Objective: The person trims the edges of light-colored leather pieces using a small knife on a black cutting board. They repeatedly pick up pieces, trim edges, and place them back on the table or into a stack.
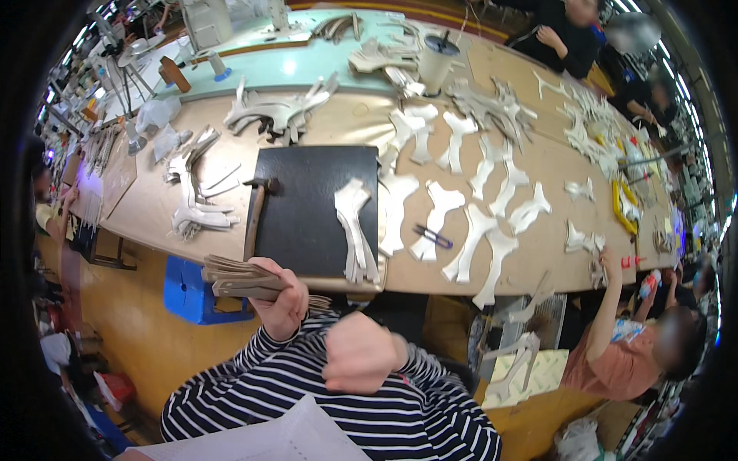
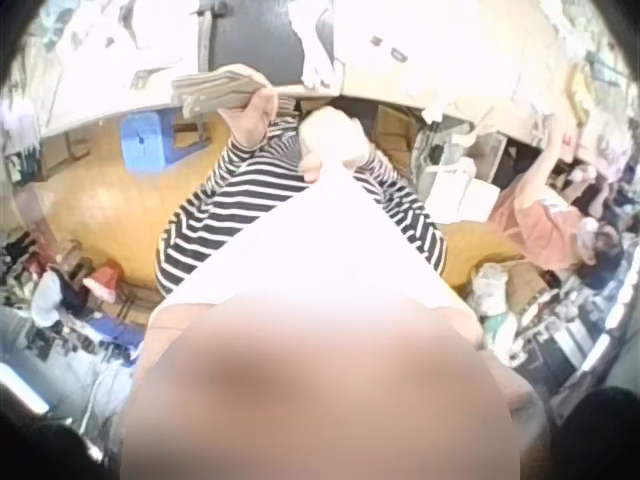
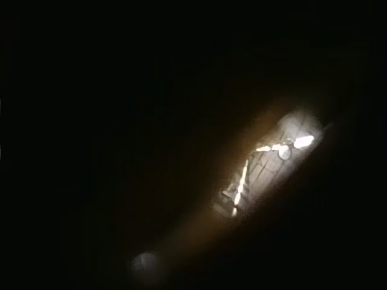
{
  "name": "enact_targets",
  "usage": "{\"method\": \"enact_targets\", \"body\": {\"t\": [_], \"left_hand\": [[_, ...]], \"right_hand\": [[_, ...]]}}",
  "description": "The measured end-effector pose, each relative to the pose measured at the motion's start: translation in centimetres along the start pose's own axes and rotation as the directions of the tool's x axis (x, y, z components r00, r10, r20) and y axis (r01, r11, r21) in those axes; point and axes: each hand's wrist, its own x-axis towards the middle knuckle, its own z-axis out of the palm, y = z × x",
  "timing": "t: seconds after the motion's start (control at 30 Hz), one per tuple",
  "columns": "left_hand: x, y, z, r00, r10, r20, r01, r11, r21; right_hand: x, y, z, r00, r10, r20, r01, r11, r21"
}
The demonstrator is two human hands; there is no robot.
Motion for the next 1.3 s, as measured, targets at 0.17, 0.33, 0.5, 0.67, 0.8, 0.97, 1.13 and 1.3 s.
{"method": "enact_targets", "body": {"t": [0.17, 0.33, 0.5, 0.67, 0.8, 0.97, 1.13, 1.3], "left_hand": [[0.5, -0.7, 2.1, 0.636, 0.264, 0.725, 0.155, 0.877, -0.455], [0.1, 0.7, 2.7, 0.386, 0.207, 0.899, 0.189, 0.936, -0.297], [-0.5, 0.7, 1.8, 0.616, 0.065, 0.785, 0.113, 0.979, -0.17], [-0.7, 1.3, 1.8, 0.602, 0.289, 0.744, 0.231, 0.829, -0.51], [0.4, 2.6, 1.6, 0.013, 0.38, 0.925, 0.47, 0.814, -0.341], [0.4, 3.5, -0.3, -0.121, 0.211, 0.97, 0.557, 0.823, -0.109], [0.6, 3.6, -3.0, -0.042, 0.197, 0.979, 0.529, 0.836, -0.146], [2.0, 3.9, -4.5, 0.069, 0.12, 0.99, 0.54, 0.83, -0.139]], "right_hand": [[2.1, -3.0, 0.4, 0.923, -0.048, 0.382, -0.058, 0.963, 0.261], [1.6, -5.1, 1.5, 0.858, -0.014, 0.513, -0.165, 0.939, 0.301], [2.2, -6.0, -0.3, 0.866, 0.176, 0.468, -0.25, 0.963, 0.1], [2.6, -4.9, -4.0, 0.926, 0.345, 0.157, -0.329, 0.937, -0.116], [0.8, 7.5, -11.5, 0.737, 0.387, -0.554, -0.658, 0.6, -0.455], [-5.5, 23.5, -20.0, 0.414, 0.265, -0.871, -0.877, -0.138, -0.459], [-8.7, 26.7, -22.3, 0.284, 0.213, -0.935, -0.915, -0.229, -0.331], [-5.6, 21.7, -22.9, 0.057, 0.307, -0.95, -0.964, 0.264, 0.028]]}}
